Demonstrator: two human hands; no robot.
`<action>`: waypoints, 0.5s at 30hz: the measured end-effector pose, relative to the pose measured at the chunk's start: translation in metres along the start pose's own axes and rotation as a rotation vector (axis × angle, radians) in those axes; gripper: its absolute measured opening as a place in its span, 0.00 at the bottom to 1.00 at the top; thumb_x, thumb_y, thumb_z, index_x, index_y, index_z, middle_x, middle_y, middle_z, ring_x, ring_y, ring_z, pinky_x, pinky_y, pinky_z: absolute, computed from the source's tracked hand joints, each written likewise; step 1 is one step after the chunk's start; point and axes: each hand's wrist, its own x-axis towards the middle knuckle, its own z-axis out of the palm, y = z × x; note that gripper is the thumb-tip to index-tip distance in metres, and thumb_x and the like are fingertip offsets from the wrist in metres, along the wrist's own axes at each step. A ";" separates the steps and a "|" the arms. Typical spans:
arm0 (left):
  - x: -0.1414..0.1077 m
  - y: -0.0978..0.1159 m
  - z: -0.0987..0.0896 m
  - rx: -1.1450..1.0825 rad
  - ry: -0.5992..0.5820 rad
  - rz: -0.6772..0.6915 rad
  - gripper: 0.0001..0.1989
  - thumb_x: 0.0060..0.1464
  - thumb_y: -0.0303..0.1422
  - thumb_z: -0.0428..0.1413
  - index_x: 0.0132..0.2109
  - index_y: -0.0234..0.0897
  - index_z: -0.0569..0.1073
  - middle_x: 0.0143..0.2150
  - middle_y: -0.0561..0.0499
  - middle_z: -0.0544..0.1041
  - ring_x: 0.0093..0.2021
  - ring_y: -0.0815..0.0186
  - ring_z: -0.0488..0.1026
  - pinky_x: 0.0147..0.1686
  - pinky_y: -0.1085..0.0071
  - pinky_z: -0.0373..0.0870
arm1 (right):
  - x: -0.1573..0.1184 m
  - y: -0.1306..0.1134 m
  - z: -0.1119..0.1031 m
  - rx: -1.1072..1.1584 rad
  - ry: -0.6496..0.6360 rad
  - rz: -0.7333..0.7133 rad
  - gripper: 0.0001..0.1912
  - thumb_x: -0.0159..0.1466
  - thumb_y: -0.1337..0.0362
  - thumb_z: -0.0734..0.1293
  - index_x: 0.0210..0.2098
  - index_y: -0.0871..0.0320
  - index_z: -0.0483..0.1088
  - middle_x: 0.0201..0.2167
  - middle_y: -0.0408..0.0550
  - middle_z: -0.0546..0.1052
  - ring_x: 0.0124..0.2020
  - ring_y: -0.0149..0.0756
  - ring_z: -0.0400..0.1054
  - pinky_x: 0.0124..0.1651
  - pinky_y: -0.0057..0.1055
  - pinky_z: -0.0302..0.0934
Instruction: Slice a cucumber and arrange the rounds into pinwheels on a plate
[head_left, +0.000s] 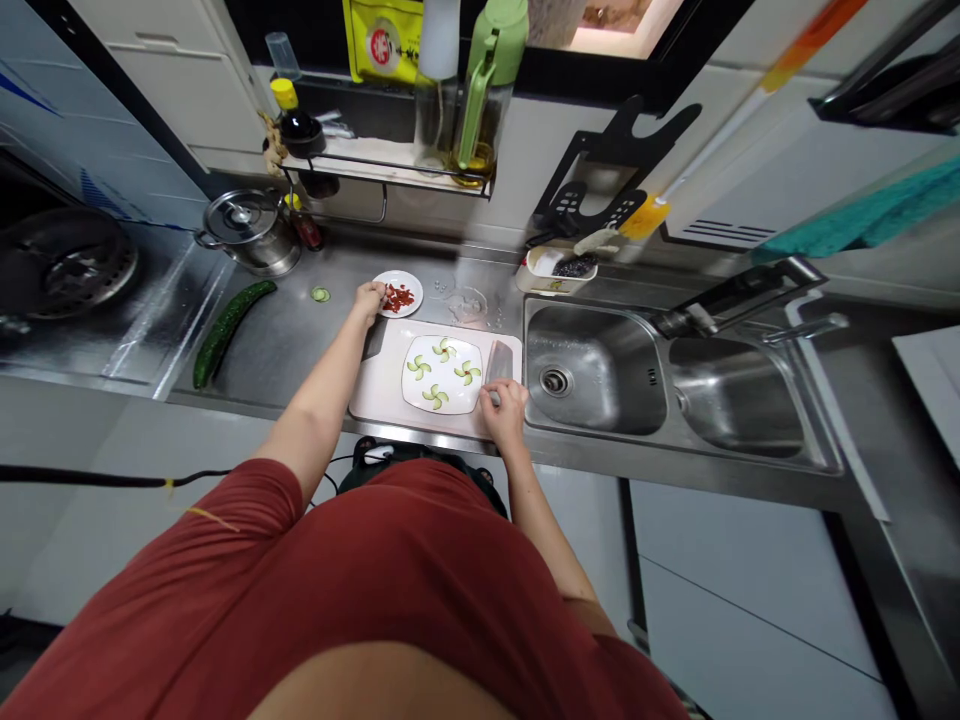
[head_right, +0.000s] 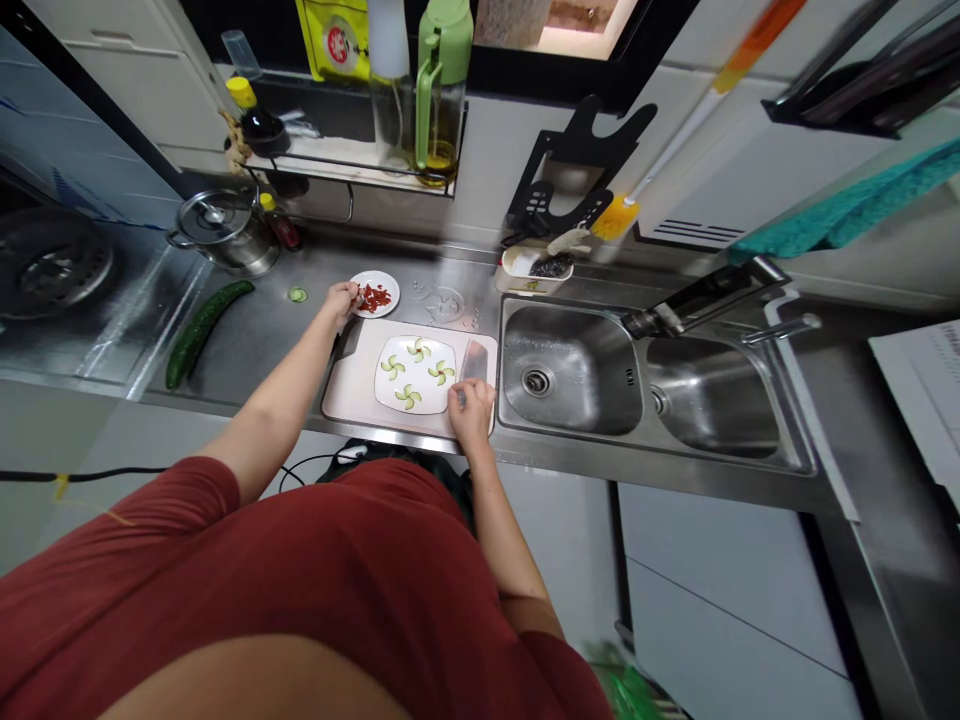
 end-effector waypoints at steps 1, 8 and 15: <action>-0.003 0.002 0.001 -0.098 -0.046 -0.020 0.07 0.56 0.28 0.49 0.30 0.34 0.67 0.30 0.50 0.73 0.23 0.75 0.65 0.23 0.79 0.61 | 0.000 -0.001 0.000 0.001 0.001 -0.003 0.07 0.63 0.62 0.62 0.32 0.54 0.71 0.39 0.49 0.70 0.47 0.43 0.59 0.54 0.42 0.53; -0.022 -0.002 -0.004 -0.309 -0.087 0.065 0.05 0.54 0.31 0.55 0.33 0.36 0.67 0.32 0.51 0.73 0.29 0.76 0.69 0.26 0.82 0.63 | -0.002 0.000 0.000 -0.006 -0.008 0.007 0.06 0.63 0.63 0.62 0.32 0.54 0.71 0.39 0.49 0.70 0.46 0.43 0.60 0.54 0.42 0.54; -0.020 -0.020 -0.013 0.262 0.176 0.078 0.08 0.52 0.29 0.53 0.40 0.36 0.73 0.35 0.52 0.77 0.36 0.71 0.73 0.37 0.77 0.67 | -0.006 0.001 0.000 -0.014 -0.004 0.001 0.06 0.63 0.63 0.62 0.32 0.54 0.71 0.38 0.49 0.71 0.46 0.43 0.60 0.53 0.42 0.54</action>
